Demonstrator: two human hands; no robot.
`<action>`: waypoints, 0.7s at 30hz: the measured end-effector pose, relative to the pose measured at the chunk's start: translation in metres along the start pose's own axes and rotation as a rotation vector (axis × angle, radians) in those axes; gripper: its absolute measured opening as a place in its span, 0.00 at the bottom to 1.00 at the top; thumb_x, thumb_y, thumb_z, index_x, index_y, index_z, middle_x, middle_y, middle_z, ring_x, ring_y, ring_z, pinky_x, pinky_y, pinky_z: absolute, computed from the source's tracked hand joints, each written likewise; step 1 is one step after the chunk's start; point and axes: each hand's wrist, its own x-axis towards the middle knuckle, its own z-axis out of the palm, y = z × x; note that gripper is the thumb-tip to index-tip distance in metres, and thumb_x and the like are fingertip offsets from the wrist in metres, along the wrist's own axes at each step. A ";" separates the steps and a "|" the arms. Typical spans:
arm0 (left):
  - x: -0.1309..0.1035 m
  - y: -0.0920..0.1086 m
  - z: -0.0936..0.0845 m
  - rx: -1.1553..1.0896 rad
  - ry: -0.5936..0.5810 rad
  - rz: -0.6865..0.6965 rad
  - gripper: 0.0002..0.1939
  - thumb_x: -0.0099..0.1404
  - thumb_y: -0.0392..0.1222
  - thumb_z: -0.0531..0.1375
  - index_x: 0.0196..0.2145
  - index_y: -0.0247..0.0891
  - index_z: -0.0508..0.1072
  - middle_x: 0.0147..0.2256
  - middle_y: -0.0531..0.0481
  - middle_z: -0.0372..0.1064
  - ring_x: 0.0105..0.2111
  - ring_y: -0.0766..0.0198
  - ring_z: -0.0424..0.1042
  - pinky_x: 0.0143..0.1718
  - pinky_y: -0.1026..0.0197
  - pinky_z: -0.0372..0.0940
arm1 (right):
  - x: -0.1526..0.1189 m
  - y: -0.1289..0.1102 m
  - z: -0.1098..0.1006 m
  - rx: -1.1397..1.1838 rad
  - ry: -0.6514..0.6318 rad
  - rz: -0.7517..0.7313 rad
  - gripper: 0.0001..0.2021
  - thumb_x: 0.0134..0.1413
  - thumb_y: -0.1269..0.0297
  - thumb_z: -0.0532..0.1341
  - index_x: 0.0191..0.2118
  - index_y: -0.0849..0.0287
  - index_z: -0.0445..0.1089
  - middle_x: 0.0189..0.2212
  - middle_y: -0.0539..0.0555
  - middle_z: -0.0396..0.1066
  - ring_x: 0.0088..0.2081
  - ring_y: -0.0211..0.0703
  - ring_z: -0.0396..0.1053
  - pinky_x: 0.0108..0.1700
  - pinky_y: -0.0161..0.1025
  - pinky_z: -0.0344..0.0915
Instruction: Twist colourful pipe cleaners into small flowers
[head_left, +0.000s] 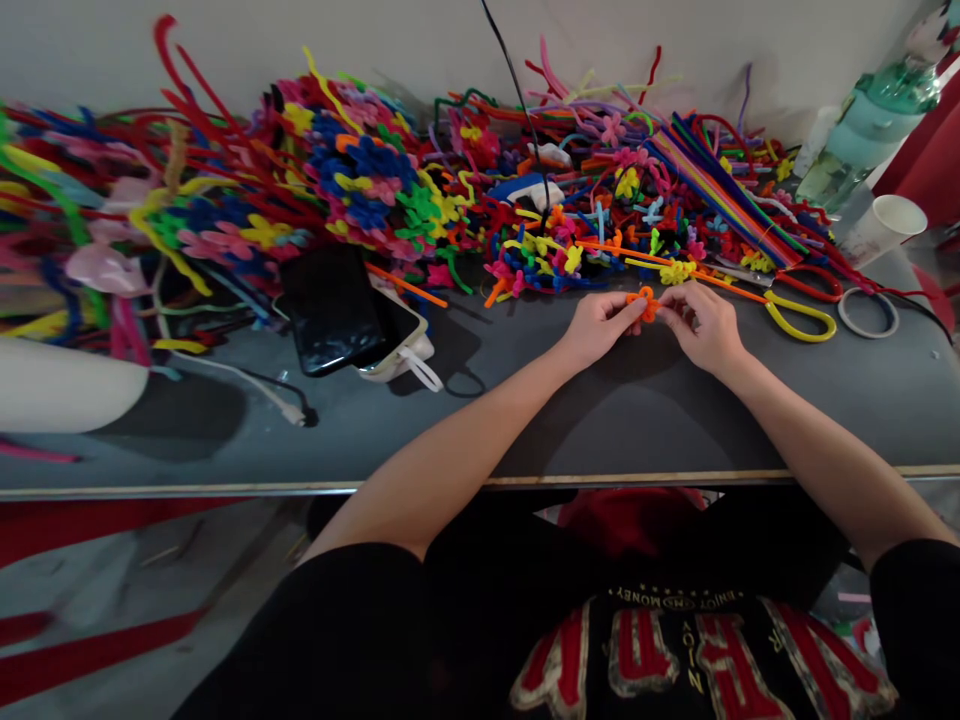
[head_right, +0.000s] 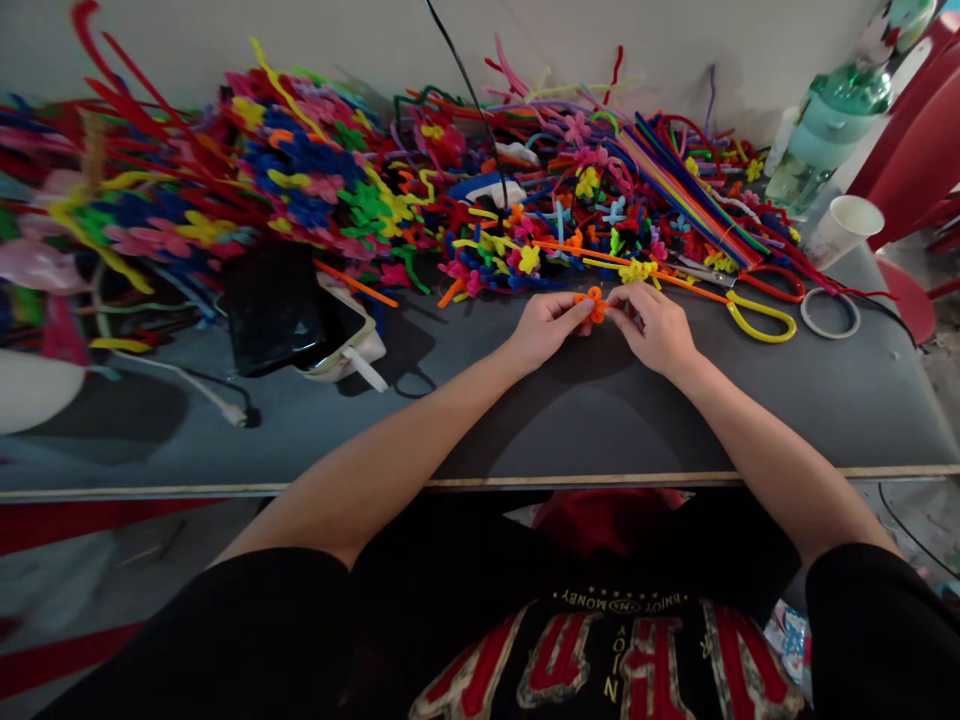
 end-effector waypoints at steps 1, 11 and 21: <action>0.000 0.000 0.000 0.008 -0.002 0.003 0.29 0.64 0.67 0.58 0.30 0.35 0.78 0.21 0.51 0.70 0.22 0.70 0.67 0.26 0.66 0.61 | 0.000 0.000 0.000 0.001 0.007 -0.004 0.03 0.62 0.67 0.61 0.37 0.56 0.72 0.31 0.50 0.74 0.29 0.36 0.68 0.32 0.35 0.66; -0.001 0.002 -0.001 0.052 0.011 0.032 0.29 0.64 0.68 0.58 0.28 0.35 0.77 0.21 0.51 0.70 0.21 0.70 0.66 0.26 0.66 0.60 | -0.001 0.000 0.001 0.003 0.025 -0.019 0.01 0.60 0.66 0.62 0.38 0.56 0.71 0.30 0.49 0.73 0.27 0.35 0.67 0.30 0.35 0.65; -0.004 0.009 0.000 0.112 0.045 0.036 0.31 0.64 0.69 0.57 0.25 0.36 0.75 0.19 0.50 0.70 0.19 0.70 0.65 0.23 0.65 0.59 | 0.001 -0.002 0.000 0.017 0.005 0.024 0.04 0.61 0.63 0.63 0.36 0.57 0.73 0.30 0.50 0.74 0.29 0.37 0.68 0.32 0.36 0.66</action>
